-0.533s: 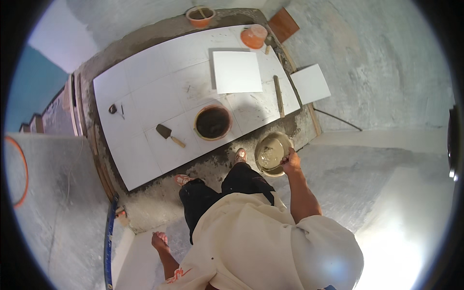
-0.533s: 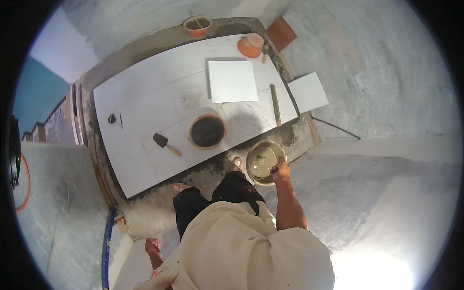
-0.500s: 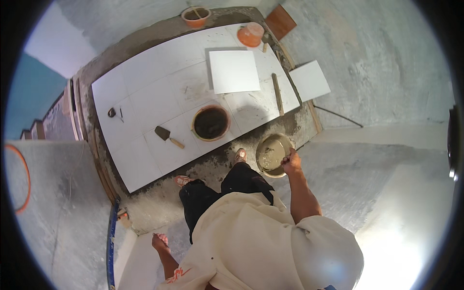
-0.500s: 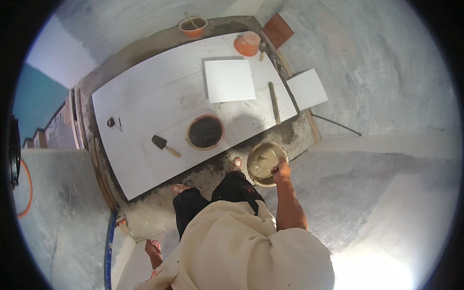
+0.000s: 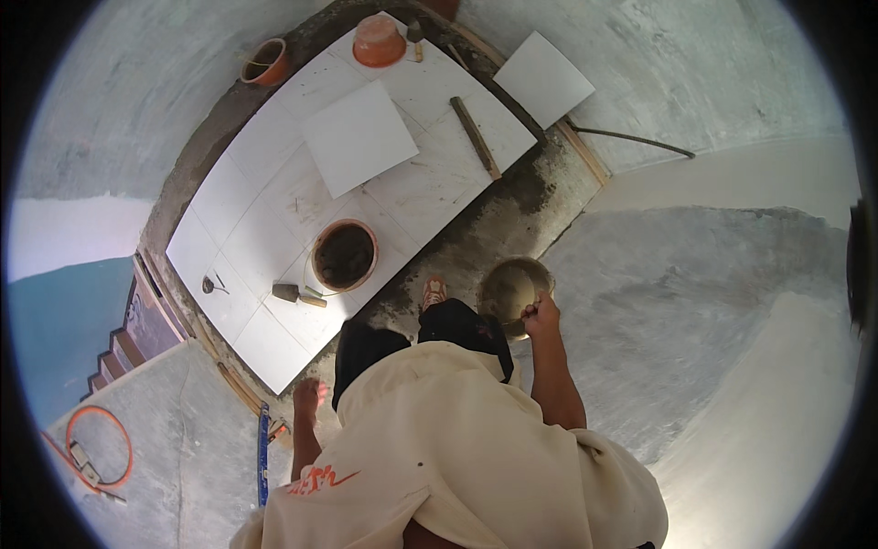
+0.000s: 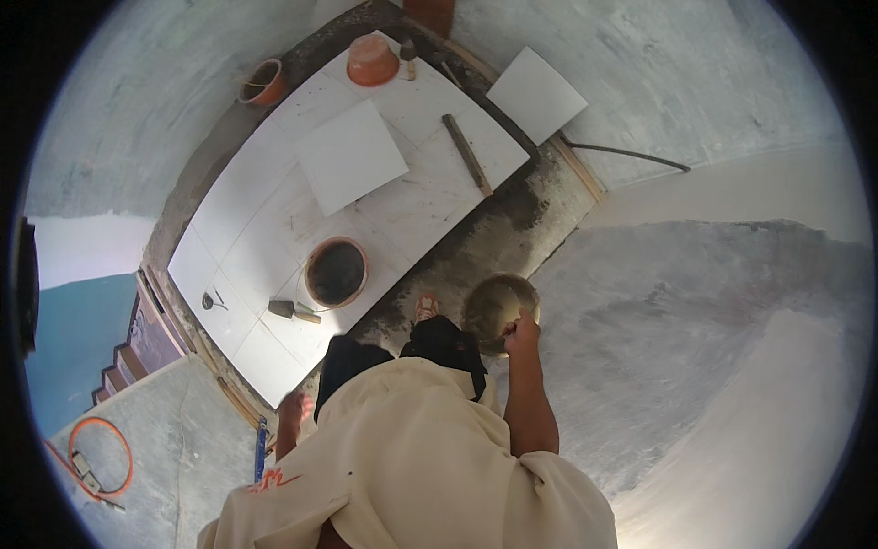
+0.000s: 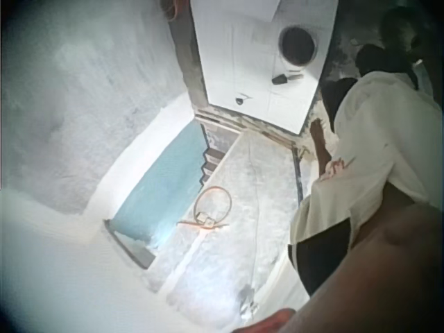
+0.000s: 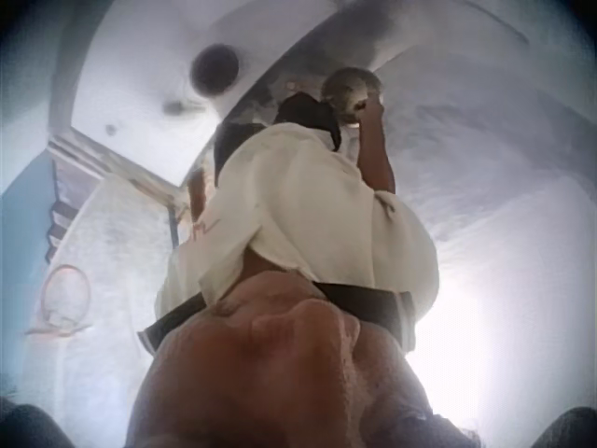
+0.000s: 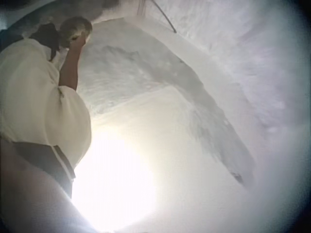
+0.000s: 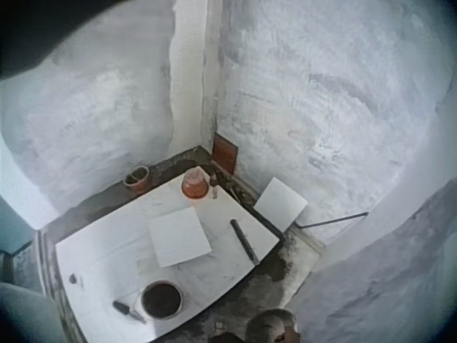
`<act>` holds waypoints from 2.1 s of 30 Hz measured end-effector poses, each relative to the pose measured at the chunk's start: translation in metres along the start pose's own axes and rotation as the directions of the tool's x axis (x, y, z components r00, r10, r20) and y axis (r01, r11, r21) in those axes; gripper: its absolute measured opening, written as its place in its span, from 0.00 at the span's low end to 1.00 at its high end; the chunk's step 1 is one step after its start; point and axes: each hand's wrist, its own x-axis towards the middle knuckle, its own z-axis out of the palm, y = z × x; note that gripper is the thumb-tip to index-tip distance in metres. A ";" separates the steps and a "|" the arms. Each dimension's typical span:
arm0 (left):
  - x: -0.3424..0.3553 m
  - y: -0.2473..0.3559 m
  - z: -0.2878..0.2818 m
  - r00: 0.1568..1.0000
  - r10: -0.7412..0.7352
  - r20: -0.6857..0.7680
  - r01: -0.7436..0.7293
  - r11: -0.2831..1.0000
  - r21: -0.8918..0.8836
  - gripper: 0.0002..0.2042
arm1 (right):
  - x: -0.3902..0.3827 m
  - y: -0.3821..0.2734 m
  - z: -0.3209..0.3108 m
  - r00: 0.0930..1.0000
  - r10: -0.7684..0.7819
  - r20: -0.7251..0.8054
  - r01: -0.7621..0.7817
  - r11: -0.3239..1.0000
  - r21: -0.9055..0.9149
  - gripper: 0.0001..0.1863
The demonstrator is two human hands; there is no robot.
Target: The person kneels on the floor and uses a trowel to spread cement onto the floor. They then place white ceramic tiles onto the cement, adjusting their position and tapping them with a rubber mallet to level them.
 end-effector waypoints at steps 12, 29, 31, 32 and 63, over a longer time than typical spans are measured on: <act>0.022 0.258 0.110 0.949 0.280 0.142 -0.299 0.944 0.137 0.17 | -0.002 -0.162 0.024 0.993 -0.106 0.050 0.100 0.988 0.122 0.12; -0.016 0.445 0.392 0.891 0.186 0.414 -0.221 0.975 0.036 0.13 | 0.132 -0.427 0.105 0.977 -0.213 -0.022 0.212 0.977 -0.034 0.08; -0.034 0.473 0.405 0.870 0.159 0.467 -0.184 0.983 0.009 0.19 | 0.138 -0.456 0.122 0.970 -0.242 0.029 0.244 0.966 -0.090 0.07; -0.043 0.482 0.413 0.862 0.147 0.485 -0.172 0.985 0.006 0.21 | 0.141 -0.469 0.133 0.964 -0.262 0.037 0.265 0.956 -0.126 0.07; -0.114 0.499 0.684 0.954 -0.137 0.268 0.059 0.958 0.280 0.55 | 0.305 -0.490 0.536 0.708 0.169 0.686 0.689 0.051 -0.723 0.14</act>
